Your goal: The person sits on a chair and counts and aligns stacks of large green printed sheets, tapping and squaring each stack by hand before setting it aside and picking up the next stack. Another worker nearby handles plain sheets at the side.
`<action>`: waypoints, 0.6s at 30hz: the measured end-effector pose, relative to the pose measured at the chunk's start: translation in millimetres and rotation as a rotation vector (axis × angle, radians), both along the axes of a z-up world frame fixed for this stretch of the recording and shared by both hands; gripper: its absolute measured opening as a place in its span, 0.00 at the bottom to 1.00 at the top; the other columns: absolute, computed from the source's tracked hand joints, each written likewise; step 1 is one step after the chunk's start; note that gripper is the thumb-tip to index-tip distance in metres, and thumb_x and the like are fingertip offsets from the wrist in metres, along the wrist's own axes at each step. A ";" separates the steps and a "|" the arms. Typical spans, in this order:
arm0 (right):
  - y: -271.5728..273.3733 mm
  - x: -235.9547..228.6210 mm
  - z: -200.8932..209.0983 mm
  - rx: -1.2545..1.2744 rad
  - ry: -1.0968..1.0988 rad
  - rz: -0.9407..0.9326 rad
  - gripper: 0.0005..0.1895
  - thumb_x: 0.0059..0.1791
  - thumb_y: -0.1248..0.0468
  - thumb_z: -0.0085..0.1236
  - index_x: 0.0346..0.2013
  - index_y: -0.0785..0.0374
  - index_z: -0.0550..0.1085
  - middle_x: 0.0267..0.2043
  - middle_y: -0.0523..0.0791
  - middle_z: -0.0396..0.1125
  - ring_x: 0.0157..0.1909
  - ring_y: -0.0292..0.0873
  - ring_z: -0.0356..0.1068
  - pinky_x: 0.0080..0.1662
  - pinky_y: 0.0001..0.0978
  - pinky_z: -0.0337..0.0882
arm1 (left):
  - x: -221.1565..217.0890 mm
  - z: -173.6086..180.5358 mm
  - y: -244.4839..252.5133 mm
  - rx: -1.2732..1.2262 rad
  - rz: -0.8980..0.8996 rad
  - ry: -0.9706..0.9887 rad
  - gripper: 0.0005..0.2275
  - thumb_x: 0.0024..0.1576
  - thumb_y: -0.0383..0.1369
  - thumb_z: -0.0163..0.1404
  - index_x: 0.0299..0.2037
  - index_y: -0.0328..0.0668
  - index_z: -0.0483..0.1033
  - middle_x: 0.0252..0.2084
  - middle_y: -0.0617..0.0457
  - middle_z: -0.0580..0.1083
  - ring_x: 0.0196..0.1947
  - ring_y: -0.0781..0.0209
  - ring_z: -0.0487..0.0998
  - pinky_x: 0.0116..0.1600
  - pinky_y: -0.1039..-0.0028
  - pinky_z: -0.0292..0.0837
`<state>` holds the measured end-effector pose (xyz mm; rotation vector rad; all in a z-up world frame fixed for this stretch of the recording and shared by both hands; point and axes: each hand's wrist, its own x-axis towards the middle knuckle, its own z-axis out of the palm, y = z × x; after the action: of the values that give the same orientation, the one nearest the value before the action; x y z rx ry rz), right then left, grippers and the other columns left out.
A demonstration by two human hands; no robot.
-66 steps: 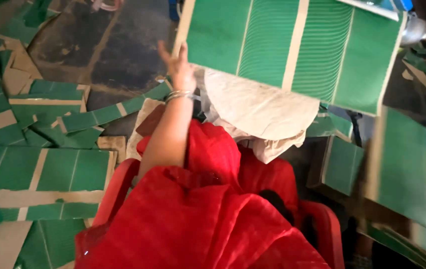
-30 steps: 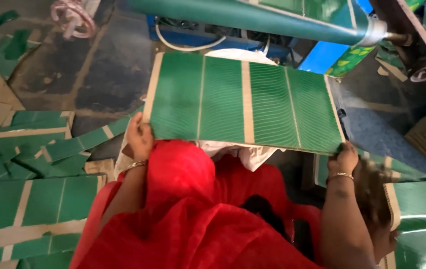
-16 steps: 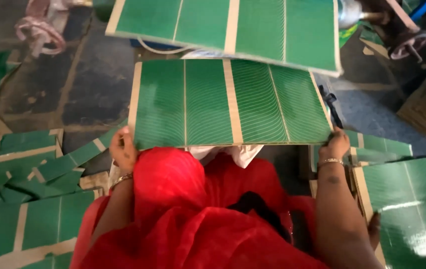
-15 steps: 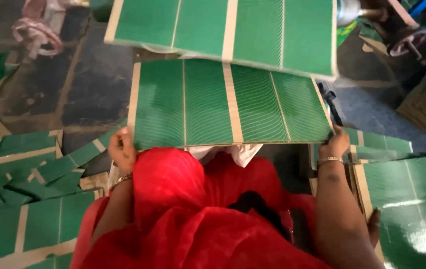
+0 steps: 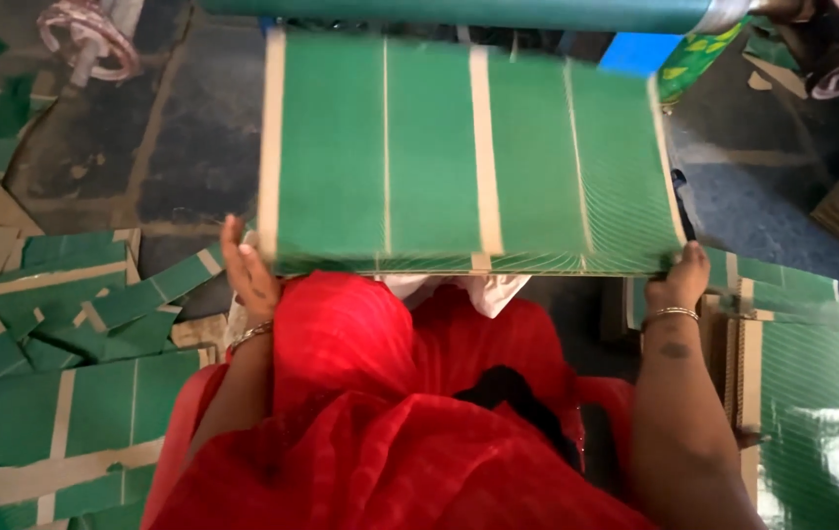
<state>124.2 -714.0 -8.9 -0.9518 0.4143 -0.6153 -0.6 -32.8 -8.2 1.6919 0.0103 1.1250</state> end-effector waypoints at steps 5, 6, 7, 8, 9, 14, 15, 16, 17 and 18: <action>-28.7 22.9 -38.5 -0.078 0.007 -0.011 0.11 0.52 0.75 0.50 0.48 0.64 0.72 0.47 0.46 0.72 0.48 0.44 0.74 0.52 0.37 0.77 | 25.5 -45.3 21.9 -0.067 -0.064 0.008 0.14 0.70 0.29 0.41 0.62 0.30 0.71 0.65 0.40 0.71 0.66 0.51 0.72 0.70 0.67 0.66; -36.3 29.0 -47.0 -0.075 0.012 -0.014 0.09 0.53 0.76 0.51 0.46 0.64 0.71 0.46 0.46 0.72 0.47 0.43 0.73 0.51 0.36 0.77 | 26.0 -43.8 22.2 -0.107 -0.089 0.027 0.12 0.69 0.28 0.44 0.58 0.32 0.75 0.62 0.42 0.75 0.63 0.53 0.75 0.68 0.68 0.68; -32.3 26.5 -42.7 -0.076 0.013 -0.008 0.09 0.53 0.76 0.51 0.46 0.64 0.71 0.46 0.46 0.72 0.47 0.43 0.73 0.51 0.36 0.77 | 24.7 -39.7 19.9 -0.109 -0.083 0.027 0.12 0.69 0.28 0.44 0.58 0.32 0.75 0.62 0.42 0.75 0.63 0.53 0.75 0.68 0.68 0.68; -28.5 24.1 -38.3 -0.081 0.013 -0.006 0.08 0.52 0.75 0.49 0.44 0.63 0.71 0.45 0.46 0.72 0.46 0.43 0.74 0.51 0.36 0.77 | 23.5 -35.6 17.4 -0.112 -0.057 0.049 0.11 0.68 0.29 0.46 0.55 0.33 0.77 0.58 0.44 0.76 0.59 0.54 0.76 0.64 0.69 0.69; -24.8 20.8 -34.9 -0.084 0.015 -0.005 0.08 0.52 0.74 0.46 0.42 0.63 0.71 0.44 0.46 0.72 0.45 0.43 0.74 0.50 0.36 0.78 | 21.8 -31.8 14.9 -0.115 -0.032 0.073 0.09 0.67 0.29 0.48 0.51 0.34 0.79 0.55 0.46 0.77 0.55 0.56 0.77 0.61 0.70 0.70; 0.7 5.1 -3.3 0.001 0.021 -0.014 0.03 0.54 0.72 0.51 0.42 0.63 0.70 0.39 0.45 0.68 0.40 0.42 0.70 0.43 0.36 0.74 | 16.6 -35.4 15.6 -0.081 0.158 0.146 0.07 0.65 0.30 0.52 0.48 0.36 0.79 0.46 0.49 0.74 0.45 0.58 0.74 0.50 0.71 0.71; 6.5 -1.7 7.7 0.049 -0.015 -0.025 0.04 0.53 0.73 0.51 0.41 0.64 0.70 0.39 0.45 0.69 0.41 0.43 0.72 0.44 0.36 0.77 | 21.1 -41.1 17.7 -0.066 0.190 0.159 0.07 0.65 0.30 0.53 0.48 0.36 0.79 0.45 0.49 0.73 0.43 0.58 0.73 0.49 0.70 0.70; 4.4 5.2 2.0 0.050 -0.016 -0.032 0.04 0.53 0.73 0.51 0.41 0.64 0.70 0.39 0.45 0.69 0.41 0.43 0.72 0.44 0.36 0.77 | 19.3 -38.6 18.6 -0.065 0.183 0.157 0.07 0.65 0.30 0.53 0.48 0.36 0.79 0.45 0.49 0.73 0.43 0.58 0.73 0.49 0.70 0.70; -1.0 7.5 -4.7 -0.022 0.068 -0.052 0.06 0.51 0.74 0.52 0.40 0.61 0.69 0.38 0.43 0.67 0.38 0.41 0.69 0.40 0.36 0.73 | 19.3 -36.0 17.5 -0.100 0.125 0.135 0.08 0.65 0.31 0.52 0.50 0.37 0.78 0.47 0.50 0.73 0.45 0.60 0.74 0.50 0.70 0.71; -7.1 10.1 -11.4 -0.092 0.153 -0.071 0.08 0.50 0.74 0.54 0.40 0.59 0.69 0.36 0.42 0.66 0.35 0.39 0.65 0.35 0.35 0.69 | 19.8 -33.6 15.7 -0.136 0.066 0.113 0.10 0.65 0.32 0.52 0.52 0.37 0.76 0.49 0.51 0.72 0.46 0.61 0.74 0.51 0.71 0.72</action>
<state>134.3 -721.1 -20.3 -1.0796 0.5618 -0.6322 19.2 -17.1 -41.8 1.6408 0.2110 1.0524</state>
